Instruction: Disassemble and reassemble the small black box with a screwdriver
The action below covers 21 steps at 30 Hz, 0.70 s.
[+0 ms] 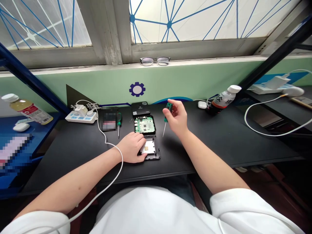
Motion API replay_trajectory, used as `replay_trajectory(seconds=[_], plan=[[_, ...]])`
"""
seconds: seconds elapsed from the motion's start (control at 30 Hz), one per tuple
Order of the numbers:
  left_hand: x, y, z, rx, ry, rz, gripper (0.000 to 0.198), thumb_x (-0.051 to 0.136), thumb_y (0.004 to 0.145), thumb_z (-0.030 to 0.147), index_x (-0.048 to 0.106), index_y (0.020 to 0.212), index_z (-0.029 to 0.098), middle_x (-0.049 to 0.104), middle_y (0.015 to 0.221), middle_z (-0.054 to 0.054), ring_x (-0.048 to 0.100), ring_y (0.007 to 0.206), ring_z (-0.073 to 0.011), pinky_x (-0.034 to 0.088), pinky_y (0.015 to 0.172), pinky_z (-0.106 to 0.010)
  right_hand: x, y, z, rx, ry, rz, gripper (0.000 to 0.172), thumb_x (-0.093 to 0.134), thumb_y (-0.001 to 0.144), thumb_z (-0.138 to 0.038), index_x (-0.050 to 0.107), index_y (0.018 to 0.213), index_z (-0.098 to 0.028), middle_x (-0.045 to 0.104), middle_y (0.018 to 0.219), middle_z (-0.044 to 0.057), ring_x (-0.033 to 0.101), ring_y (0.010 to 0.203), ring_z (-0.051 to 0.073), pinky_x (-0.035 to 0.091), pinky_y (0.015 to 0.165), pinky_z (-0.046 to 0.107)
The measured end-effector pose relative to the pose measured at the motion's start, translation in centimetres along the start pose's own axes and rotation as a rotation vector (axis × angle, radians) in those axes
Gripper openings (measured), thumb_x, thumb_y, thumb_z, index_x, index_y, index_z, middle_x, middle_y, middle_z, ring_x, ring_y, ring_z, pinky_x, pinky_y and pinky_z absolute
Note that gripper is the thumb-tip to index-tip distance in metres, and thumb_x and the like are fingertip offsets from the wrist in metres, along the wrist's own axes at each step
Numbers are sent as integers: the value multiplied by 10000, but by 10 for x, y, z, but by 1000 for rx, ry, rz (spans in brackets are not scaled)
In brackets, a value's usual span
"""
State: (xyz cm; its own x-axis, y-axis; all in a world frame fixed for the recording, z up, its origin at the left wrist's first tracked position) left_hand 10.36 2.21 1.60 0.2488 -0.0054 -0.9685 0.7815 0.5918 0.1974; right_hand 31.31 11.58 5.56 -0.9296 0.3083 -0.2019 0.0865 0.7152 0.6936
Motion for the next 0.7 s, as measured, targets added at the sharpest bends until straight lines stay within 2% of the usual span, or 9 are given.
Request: replay_trajectory(seconds=[0.03, 0.13, 0.2, 0.27, 0.33, 0.43, 0.53, 0.63, 0.7], plan=[[-4, -1, 0, 7, -51, 28, 271, 657, 871, 415, 658, 997, 175, 675, 940, -108, 631, 868, -280, 508, 823, -436, -4, 6, 22, 101, -95, -7, 432, 683, 978, -522, 667, 1328, -269, 660, 1140, 82, 644, 899, 225, 606, 817, 414], [-19, -6, -9, -48, -288, 145, 239, 652, 846, 343, 637, 1034, 196, 663, 950, -79, 629, 876, -252, 526, 828, -402, -8, 14, 82, 369, -434, -159, 473, 728, 895, -458, 713, 1306, -226, 667, 1206, 109, 662, 928, 240, 606, 969, 480], [-26, -9, -22, -130, -463, 214, 221, 608, 864, 294, 630, 1064, 203, 655, 982, -70, 625, 891, -236, 539, 828, -382, -9, 15, 105, 427, -500, -183, 427, 774, 828, -385, 753, 1218, -211, 661, 1184, 118, 677, 989, 274, 592, 1019, 510], [-33, -13, -35, -202, -600, 309, 203, 548, 909, 325, 628, 1055, 211, 650, 1006, -73, 620, 900, -239, 551, 852, -398, -4, 15, 117, 448, -528, -198, 371, 775, 813, -360, 764, 1153, -211, 662, 1170, 119, 684, 1056, 304, 582, 1042, 522], [-40, -18, -48, -275, -722, 426, 243, 532, 948, 415, 641, 1027, 212, 667, 1134, -110, 644, 1037, -283, 560, 958, -448, 2, 14, 123, 452, -545, -208, 343, 751, 834, -361, 756, 1139, -204, 670, 1188, 130, 686, 1097, 319, 574, 1056, 525], [-40, -22, -65, -400, -1011, 555, 389, 587, 948, 543, 710, 1115, 214, 684, 1349, -141, 631, 1301, -369, 533, 1113, -522, 10, 13, 124, 447, -561, -214, 326, 701, 877, -363, 739, 1152, -192, 693, 1208, 145, 687, 1118, 322, 568, 1066, 520], [-38, -21, -70, -478, -1370, 611, 540, 572, 935, 613, 752, 1212, 186, 746, 1341, -155, 698, 1272, -400, 563, 1103, -571, 12, 13, 122, 429, -569, -219, 316, 642, 918, -373, 720, 1158, -183, 714, 1176, 150, 687, 1106, 323, 569, 1055, 528], [-44, -18, -72, -521, -1541, 652, 597, 544, 930, 624, 772, 1211, 149, 773, 1323, -181, 753, 1202, -405, 581, 1101, -598, 13, 17, 112, 376, -570, -227, 359, 581, 957, -387, 696, 1194, -142, 704, 1198, 204, 673, 1110, 360, 563, 1030, 583], [-48, -16, -73, -554, -1610, 678, 601, 545, 935, 621, 757, 1222, 137, 776, 1321, -192, 763, 1195, -402, 588, 1101, -601, 18, 22, 97, 308, -566, -238, 375, 585, 961, -390, 690, 1201, -122, 676, 1272, 256, 638, 1178, 410, 528, 1052, 642]])
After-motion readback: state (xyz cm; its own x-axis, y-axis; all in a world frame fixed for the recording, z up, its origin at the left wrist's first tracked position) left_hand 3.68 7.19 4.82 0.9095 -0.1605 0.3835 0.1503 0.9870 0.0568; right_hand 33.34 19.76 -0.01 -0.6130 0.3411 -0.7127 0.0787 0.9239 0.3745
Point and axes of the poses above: each hand's wrist, its own y-axis towards the middle knuckle, its own x-axis out of the palm, z = x × y, the point moved 8 cm from there along y, towards the middle knuckle
